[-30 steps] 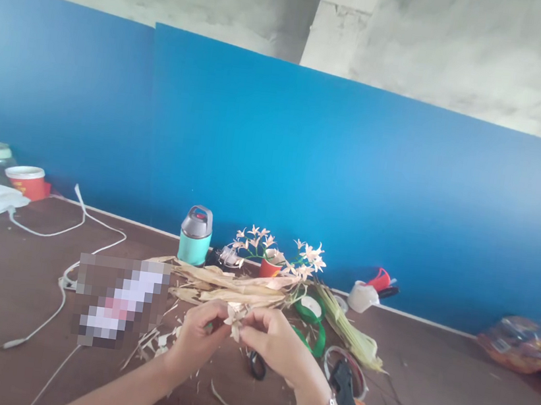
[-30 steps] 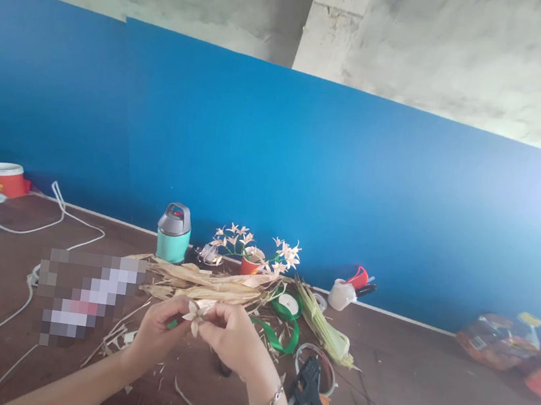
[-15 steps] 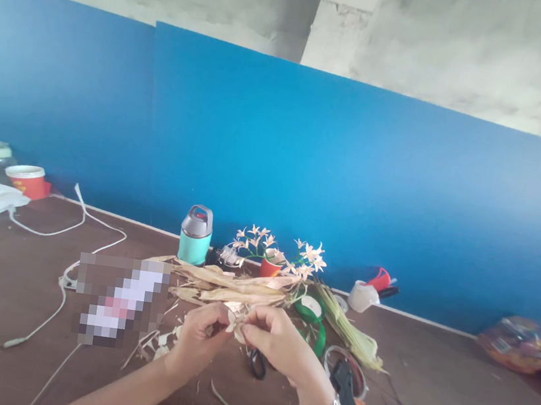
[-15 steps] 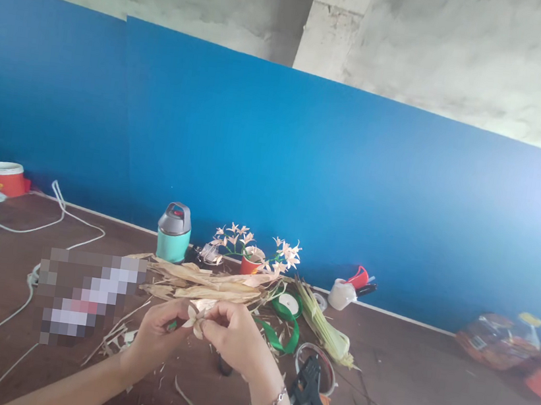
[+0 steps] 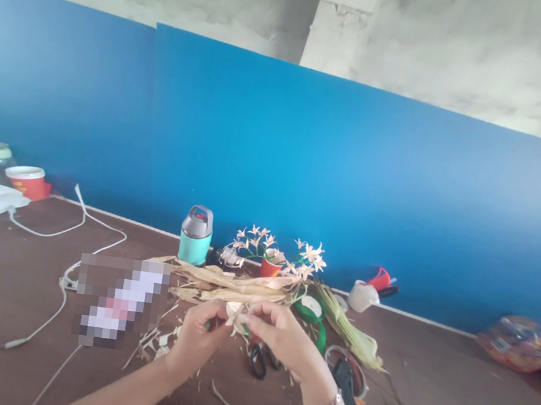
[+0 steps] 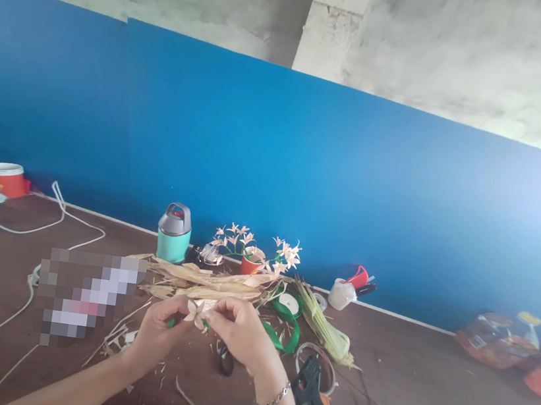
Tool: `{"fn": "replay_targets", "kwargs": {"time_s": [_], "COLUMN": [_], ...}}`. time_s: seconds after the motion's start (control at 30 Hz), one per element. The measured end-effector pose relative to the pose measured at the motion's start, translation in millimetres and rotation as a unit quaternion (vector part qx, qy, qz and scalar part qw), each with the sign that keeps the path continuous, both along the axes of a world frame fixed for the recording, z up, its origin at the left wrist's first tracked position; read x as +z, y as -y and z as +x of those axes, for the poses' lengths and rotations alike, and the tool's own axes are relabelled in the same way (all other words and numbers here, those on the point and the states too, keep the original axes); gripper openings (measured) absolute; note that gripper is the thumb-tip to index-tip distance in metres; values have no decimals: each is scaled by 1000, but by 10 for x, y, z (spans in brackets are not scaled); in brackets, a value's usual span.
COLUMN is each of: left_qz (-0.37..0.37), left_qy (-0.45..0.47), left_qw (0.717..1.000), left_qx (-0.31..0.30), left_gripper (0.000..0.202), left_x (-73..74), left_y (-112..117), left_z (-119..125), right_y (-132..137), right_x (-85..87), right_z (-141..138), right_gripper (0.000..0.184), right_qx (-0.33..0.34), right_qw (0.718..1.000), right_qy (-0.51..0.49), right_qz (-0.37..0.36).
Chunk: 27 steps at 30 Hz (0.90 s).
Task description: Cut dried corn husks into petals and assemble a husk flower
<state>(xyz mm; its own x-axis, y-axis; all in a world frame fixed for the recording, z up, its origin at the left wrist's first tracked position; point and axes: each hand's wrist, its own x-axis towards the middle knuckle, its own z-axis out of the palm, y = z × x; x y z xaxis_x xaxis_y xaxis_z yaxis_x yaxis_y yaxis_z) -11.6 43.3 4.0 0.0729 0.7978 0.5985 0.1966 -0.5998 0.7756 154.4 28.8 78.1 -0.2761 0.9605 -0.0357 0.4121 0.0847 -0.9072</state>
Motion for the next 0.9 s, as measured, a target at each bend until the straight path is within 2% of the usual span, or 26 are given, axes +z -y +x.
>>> {"fn": "replay_targets", "kwargs": {"time_s": [0.07,0.1,0.17,0.27,0.43,0.57,0.7,0.9], "left_qz": [-33,-51,-90,-126,-85,-48,-47,-34], "left_qy": [7,11,14,13,-13,-24,-32,-35], "left_qw": [999,998,994,989,992,992,989,989], "left_qx": [25,40,63,71,96,115,135,142], "left_gripper": [14,13,13,15,14,11,12,13], "left_x": [-22,-38,-74,-99,-44,-52,-107,-116], "left_y": [-24,-35,-50,-47,-18,-38,-76,-104], "left_z": [-4,-3,4,20,25,11,-3,-28], "right_y": [-28,-38,-48,-47,-10,70,118,115], "right_x": [-25,-50,-130,-298,-482,-504,-526,-530], "right_z": [61,86,111,69,-42,-20,11,41], "right_gripper": [20,20,19,15,36,36,41,37], "right_qx": [-7,-18,-50,-73,-92,-113,-126,-140], "right_qw": [997,990,950,911,881,871,857,857], "right_qy": [67,136,305,405,464,478,498,495], "right_qz": [31,44,50,28,0,27,31,28]}}
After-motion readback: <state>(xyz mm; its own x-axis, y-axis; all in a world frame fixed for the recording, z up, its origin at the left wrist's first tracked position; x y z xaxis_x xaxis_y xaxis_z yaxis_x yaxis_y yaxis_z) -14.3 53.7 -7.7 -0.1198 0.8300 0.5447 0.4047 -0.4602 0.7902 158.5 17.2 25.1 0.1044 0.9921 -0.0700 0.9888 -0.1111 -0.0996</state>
